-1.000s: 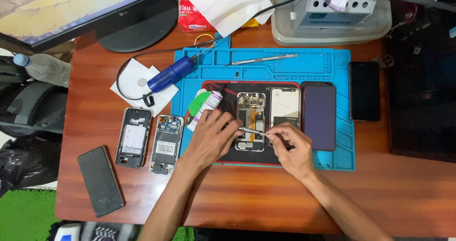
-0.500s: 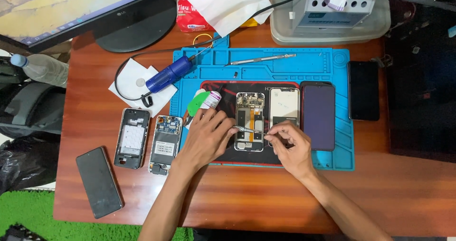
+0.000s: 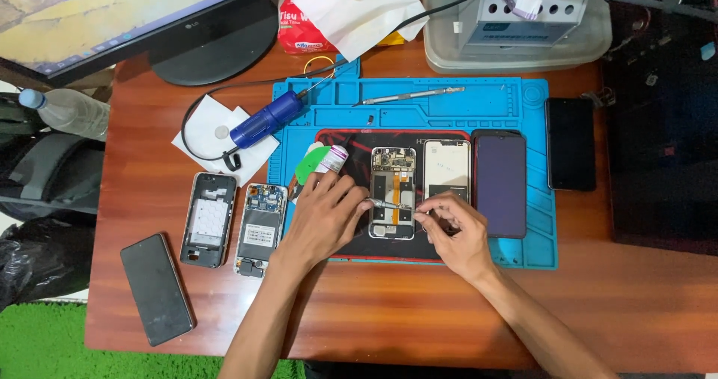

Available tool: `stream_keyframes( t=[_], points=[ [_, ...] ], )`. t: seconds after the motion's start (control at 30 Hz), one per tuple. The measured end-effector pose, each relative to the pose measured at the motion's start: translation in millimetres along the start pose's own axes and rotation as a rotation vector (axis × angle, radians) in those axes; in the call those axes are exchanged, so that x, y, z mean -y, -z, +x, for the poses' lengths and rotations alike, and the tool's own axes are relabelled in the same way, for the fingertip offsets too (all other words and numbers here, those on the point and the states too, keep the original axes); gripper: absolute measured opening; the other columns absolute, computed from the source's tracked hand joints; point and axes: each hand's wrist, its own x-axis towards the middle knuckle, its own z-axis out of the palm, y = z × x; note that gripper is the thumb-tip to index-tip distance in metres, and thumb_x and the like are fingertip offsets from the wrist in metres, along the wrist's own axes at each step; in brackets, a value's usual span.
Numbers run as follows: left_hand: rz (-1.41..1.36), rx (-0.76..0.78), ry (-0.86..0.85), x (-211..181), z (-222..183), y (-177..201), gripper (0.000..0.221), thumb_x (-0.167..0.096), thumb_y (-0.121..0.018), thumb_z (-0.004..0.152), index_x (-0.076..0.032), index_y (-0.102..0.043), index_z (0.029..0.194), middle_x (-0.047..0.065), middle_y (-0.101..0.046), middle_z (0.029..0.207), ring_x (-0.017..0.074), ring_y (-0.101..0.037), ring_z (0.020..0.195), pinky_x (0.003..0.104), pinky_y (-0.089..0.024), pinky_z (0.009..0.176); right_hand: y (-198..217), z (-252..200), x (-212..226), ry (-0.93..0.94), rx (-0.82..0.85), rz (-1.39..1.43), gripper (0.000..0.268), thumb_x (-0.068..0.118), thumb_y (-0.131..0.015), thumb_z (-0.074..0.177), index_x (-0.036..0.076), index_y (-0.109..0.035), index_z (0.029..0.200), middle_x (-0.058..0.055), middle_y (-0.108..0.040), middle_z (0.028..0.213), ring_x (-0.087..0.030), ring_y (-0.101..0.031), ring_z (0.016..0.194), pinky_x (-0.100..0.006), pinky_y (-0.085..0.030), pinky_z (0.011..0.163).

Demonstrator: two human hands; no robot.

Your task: Repairing a mobile phone by screwing and unscrewing internal components on a technician's workbench.

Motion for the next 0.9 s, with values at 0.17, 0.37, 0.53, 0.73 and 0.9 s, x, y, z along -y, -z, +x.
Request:
stream_keyframes(
  t=[0.17, 0.37, 0.53, 0.73, 0.9],
  points=[
    [0.017, -0.009, -0.001, 3.9, 1.0, 2.9, 0.022, -0.025, -0.053, 0.107, -0.015, -0.064, 0.091, 0.003, -0.046, 0.075, 0.0261, -0.051, 0.075, 0.037, -0.043, 0.074, 0.2, -4.0, -9.1, 0.009, 0.006, -0.032, 0.002, -0.004, -0.069, 0.093, -0.002, -0.07, 0.093, -0.011, -0.064, 0.065, -0.015, -0.064, 0.041, -0.025, -0.05, 0.035],
    [0.008, -0.015, 0.0, 1.5, 1.0, 4.2, 0.023, -0.025, -0.051, 0.107, -0.015, -0.064, 0.091, 0.003, -0.046, 0.075, 0.0258, -0.051, 0.074, 0.037, -0.043, 0.074, -0.6, -3.7, -6.8, 0.008, 0.01, -0.037, 0.004, -0.004, -0.066, 0.095, -0.002, -0.069, 0.094, -0.011, -0.062, 0.066, -0.016, -0.066, 0.042, -0.025, -0.051, 0.035],
    [0.005, -0.02, -0.01, 0.9, 1.1, 2.7, 0.022, -0.024, -0.053, 0.107, -0.014, -0.063, 0.09, 0.003, -0.046, 0.075, 0.0256, -0.051, 0.072, 0.037, -0.043, 0.074, -0.4, -5.1, -9.4, 0.001, 0.007, -0.031, 0.002, -0.004, -0.068, 0.094, -0.003, -0.069, 0.094, -0.012, -0.062, 0.066, -0.016, -0.067, 0.043, -0.025, -0.052, 0.036],
    [-0.028, -0.011, 0.004, -4.7, 5.7, 10.8, 0.017, -0.024, -0.058, 0.105, -0.014, -0.065, 0.094, 0.003, -0.048, 0.078, 0.0244, -0.049, 0.071, 0.035, -0.042, 0.071, 1.8, -5.3, -12.6, 0.004, -0.007, -0.006, 0.002, -0.006, -0.066, 0.095, -0.004, -0.067, 0.093, -0.013, -0.065, 0.077, -0.016, -0.064, 0.042, -0.026, -0.053, 0.037],
    [-0.026, 0.014, -0.025, -5.0, 6.2, 14.2, 0.019, -0.023, -0.06, 0.103, -0.014, -0.064, 0.086, 0.004, -0.049, 0.079, 0.0253, -0.049, 0.072, 0.036, -0.042, 0.069, 2.0, -4.4, -11.6, 0.019, 0.017, 0.0, 0.004, -0.006, -0.064, 0.096, -0.005, -0.067, 0.094, -0.012, -0.063, 0.075, -0.017, -0.065, 0.042, -0.026, -0.052, 0.034]
  ],
)
